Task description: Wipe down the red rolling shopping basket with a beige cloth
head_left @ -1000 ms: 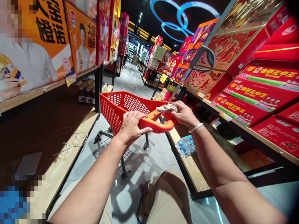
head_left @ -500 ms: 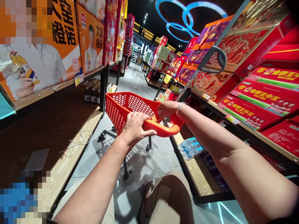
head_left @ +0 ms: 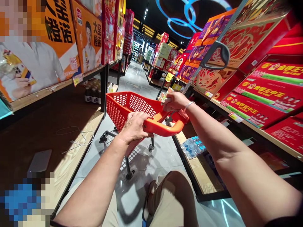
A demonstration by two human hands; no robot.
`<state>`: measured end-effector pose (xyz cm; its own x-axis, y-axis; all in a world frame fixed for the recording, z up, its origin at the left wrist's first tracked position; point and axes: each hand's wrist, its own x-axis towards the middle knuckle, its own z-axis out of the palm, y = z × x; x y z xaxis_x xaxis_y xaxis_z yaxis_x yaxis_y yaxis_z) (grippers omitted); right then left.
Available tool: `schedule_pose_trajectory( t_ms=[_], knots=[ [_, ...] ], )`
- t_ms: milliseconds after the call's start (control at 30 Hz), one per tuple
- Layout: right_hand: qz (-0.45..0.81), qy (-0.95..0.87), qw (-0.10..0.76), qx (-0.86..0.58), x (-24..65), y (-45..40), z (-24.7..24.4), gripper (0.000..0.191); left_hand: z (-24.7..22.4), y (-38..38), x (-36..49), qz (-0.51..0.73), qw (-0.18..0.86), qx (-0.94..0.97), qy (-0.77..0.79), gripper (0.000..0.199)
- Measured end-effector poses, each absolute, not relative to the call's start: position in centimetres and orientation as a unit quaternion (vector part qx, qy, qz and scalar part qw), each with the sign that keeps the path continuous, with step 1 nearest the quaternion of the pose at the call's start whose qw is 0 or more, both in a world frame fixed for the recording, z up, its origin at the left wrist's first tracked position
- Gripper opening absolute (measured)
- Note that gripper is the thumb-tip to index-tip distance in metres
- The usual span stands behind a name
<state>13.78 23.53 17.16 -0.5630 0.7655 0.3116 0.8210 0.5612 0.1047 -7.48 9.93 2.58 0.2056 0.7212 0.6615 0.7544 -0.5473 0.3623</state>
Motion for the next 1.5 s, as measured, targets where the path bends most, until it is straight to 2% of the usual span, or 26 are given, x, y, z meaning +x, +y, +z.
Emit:
schedule_pose_trajectory(
  t_ms=[133,200,333,500,667,833,933,1100,1233,1300,1367,1433,1500],
  knots=[
    [-0.145,-0.825,0.253,-0.484,17.7,24.6,18.0,0.025,2.6,9.8,-7.2,-0.407,0.038,-0.772,-0.487,0.053],
    [-0.132,-0.800,0.261,-0.523,19.7,24.9,17.7,0.028,2.6,9.7,-7.0,-0.407,0.047,-0.771,-0.488,0.050],
    [0.004,-0.798,0.232,-0.556,22.6,24.5,16.1,0.020,2.6,9.8,-7.0,-0.409,0.057,-0.767,-0.490,0.047],
    [0.030,-0.834,0.338,-0.436,22.3,19.6,14.1,0.024,2.2,10.4,-7.9,-0.415,0.046,-0.764,-0.491,0.053],
    [0.036,-0.890,0.359,-0.279,22.5,17.3,13.6,0.021,1.4,10.9,-9.2,-0.457,0.037,-0.751,-0.475,0.068],
    [0.028,-0.798,0.446,-0.404,25.8,21.6,11.9,0.024,1.2,11.0,-10.0,-0.487,0.015,-0.739,-0.465,0.070],
    [0.007,-0.765,0.467,-0.444,25.6,22.2,10.7,0.022,1.5,11.2,-10.2,-0.467,0.002,-0.745,-0.477,0.070],
    [0.001,-0.758,0.532,-0.376,22.3,17.7,10.0,0.014,1.8,11.7,-11.1,-0.448,-0.004,-0.721,-0.528,0.070],
    [0.001,-0.782,0.560,-0.274,20.4,11.9,8.2,0.015,2.2,11.5,-12.5,-0.438,-0.026,-0.710,-0.550,0.070],
    [-0.035,-0.784,0.567,-0.251,19.7,9.4,5.7,0.021,2.8,10.7,-12.9,-0.413,-0.045,-0.720,-0.556,0.077],
    [-0.087,-0.775,0.577,-0.242,19.0,7.8,2.4,0.024,3.6,9.3,-13.1,-0.387,-0.042,-0.737,-0.553,0.092],
    [-0.114,-0.778,0.575,-0.228,18.4,7.6,-0.7,0.027,4.6,7.2,-12.8,-0.370,-0.012,-0.760,-0.534,0.109],
    [-0.100,-0.802,0.544,-0.225,17.7,8.5,-3.0,0.033,5.9,5.0,-12.2,-0.360,0.026,-0.776,-0.518,0.117]
  ],
)
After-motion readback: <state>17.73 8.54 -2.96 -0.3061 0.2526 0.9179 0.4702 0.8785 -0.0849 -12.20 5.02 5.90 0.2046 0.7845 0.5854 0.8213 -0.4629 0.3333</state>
